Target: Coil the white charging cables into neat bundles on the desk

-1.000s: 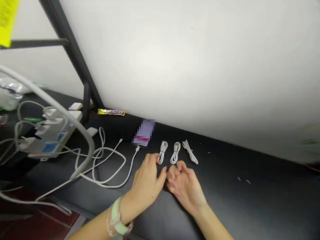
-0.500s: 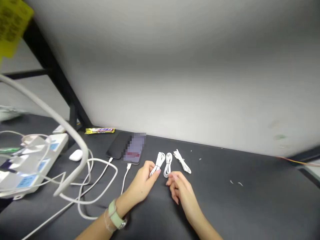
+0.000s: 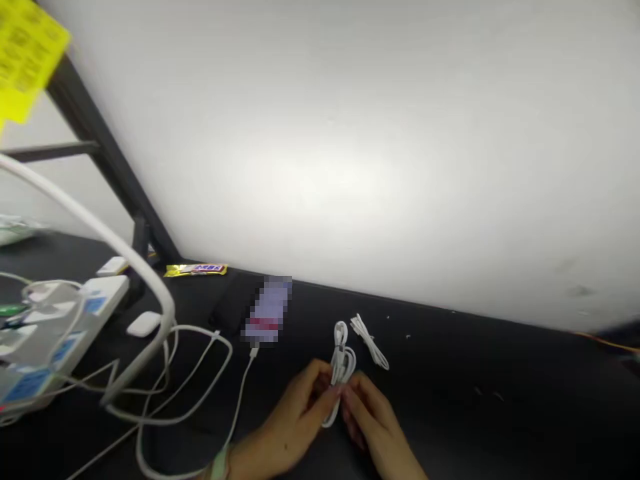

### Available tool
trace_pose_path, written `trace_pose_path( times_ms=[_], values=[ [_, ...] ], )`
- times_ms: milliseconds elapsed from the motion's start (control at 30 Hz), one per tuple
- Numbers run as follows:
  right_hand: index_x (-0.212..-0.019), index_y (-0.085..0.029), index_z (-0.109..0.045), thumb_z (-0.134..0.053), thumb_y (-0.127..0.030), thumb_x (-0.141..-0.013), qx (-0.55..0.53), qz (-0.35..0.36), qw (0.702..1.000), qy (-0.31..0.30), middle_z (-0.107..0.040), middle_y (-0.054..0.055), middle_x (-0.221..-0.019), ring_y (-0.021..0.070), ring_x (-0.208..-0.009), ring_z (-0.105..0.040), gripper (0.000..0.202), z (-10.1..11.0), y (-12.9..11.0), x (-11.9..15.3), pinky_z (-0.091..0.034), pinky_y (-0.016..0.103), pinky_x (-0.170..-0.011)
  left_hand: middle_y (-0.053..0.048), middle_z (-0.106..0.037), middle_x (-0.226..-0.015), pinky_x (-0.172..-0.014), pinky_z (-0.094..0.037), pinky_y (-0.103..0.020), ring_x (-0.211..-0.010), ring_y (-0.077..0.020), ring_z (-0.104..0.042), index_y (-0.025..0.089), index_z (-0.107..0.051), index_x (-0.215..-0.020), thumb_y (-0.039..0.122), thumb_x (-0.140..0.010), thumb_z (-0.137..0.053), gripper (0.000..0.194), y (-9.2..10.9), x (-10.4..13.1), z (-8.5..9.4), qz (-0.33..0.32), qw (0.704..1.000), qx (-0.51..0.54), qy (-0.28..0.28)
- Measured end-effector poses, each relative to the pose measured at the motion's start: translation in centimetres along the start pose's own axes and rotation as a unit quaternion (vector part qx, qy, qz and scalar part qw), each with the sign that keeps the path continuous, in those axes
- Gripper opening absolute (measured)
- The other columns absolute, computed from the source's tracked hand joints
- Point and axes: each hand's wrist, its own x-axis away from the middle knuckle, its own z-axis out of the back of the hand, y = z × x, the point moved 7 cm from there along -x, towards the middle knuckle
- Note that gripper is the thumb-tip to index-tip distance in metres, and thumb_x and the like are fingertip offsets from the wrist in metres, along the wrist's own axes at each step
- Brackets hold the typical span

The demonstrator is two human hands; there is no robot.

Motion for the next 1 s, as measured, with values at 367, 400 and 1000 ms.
trace_pose_path(
  times_ms=[367,400,1000],
  values=[
    [-0.075,-0.019,-0.048,-0.053,-0.045,-0.086,-0.115,-0.057,0.988,-0.091,-0.035,-0.007,-0.054,0.0059,-0.044,-0.022,0.029,-0.8,0.1,0.3,-0.016,0.018,-0.04,-0.001,-0.057,-0.082,-0.067,-0.04,-0.022,-0.074,-0.0114,-0.052,0.017,-0.053,-0.093,0.036,-0.086,-0.054,0.021,0.3,-0.4,0.4,-0.015,0.997,0.073,0.013],
    [-0.076,-0.019,-0.049,-0.05,-0.042,-0.089,-0.062,-0.025,0.994,-0.087,-0.037,-0.006,-0.055,0.0069,-0.045,-0.025,0.026,-0.6,-0.5,0.3,-0.02,0.019,-0.041,0.0,-0.056,-0.079,-0.064,-0.04,-0.022,-0.071,-0.0109,-0.052,0.017,-0.053,-0.091,0.037,-0.084,-0.056,0.022,-0.1,-0.5,0.5,0.003,0.995,0.098,0.014],
    [-0.071,-0.018,-0.046,-0.041,-0.047,-0.093,0.043,0.021,0.999,0.004,-0.038,-0.005,-0.058,0.0073,-0.047,-0.029,0.036,0.7,-1.0,0.4,-0.023,0.02,-0.042,-0.001,-0.056,-0.08,-0.058,-0.044,-0.024,-0.068,-0.0122,-0.055,0.016,-0.051,-0.094,0.04,-0.08,-0.062,0.03,-0.8,-0.8,0.3,0.072,0.979,0.19,-0.017]
  ],
)
